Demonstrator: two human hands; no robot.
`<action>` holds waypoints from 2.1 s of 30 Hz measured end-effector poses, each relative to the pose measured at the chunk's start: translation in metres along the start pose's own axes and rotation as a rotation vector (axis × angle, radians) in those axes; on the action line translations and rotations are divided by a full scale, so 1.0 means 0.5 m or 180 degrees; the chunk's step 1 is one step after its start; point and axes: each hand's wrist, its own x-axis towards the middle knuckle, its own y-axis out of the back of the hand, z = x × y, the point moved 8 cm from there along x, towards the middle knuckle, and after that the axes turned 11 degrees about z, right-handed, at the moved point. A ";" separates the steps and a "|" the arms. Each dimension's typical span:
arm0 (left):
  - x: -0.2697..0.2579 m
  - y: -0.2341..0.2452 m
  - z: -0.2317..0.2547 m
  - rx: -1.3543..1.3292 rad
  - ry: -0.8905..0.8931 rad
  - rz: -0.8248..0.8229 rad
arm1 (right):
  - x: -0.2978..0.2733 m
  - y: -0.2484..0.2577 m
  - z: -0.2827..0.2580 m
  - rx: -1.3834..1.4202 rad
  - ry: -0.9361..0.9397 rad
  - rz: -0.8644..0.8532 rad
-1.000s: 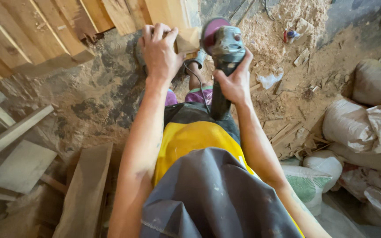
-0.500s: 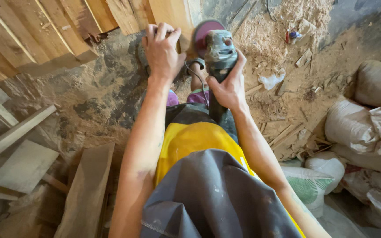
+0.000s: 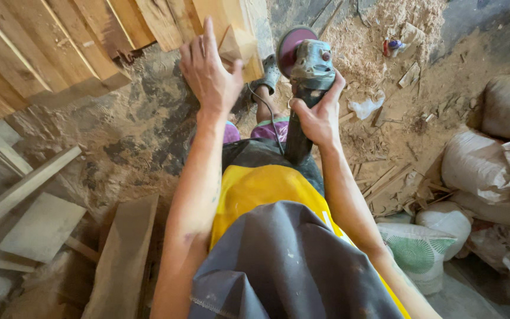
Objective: The person holds a small block of wood by hand and sands its edges and corners using a power sander.
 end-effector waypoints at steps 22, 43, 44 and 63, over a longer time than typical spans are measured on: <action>0.007 -0.002 0.023 -0.0710 -0.0301 -0.0821 | -0.006 -0.065 -0.064 -0.0223 0.0516 -0.0376; 0.028 0.015 0.047 -0.0928 -0.0544 -0.0662 | 0.032 -0.054 -0.018 -0.0407 0.0216 -0.0364; 0.028 0.014 0.044 -0.0934 -0.0496 -0.0722 | 0.034 -0.055 -0.011 -0.0435 0.0121 -0.0355; 0.007 0.020 0.045 -0.0595 -0.0507 -0.0839 | 0.012 0.005 0.089 0.2308 -0.1600 -0.0941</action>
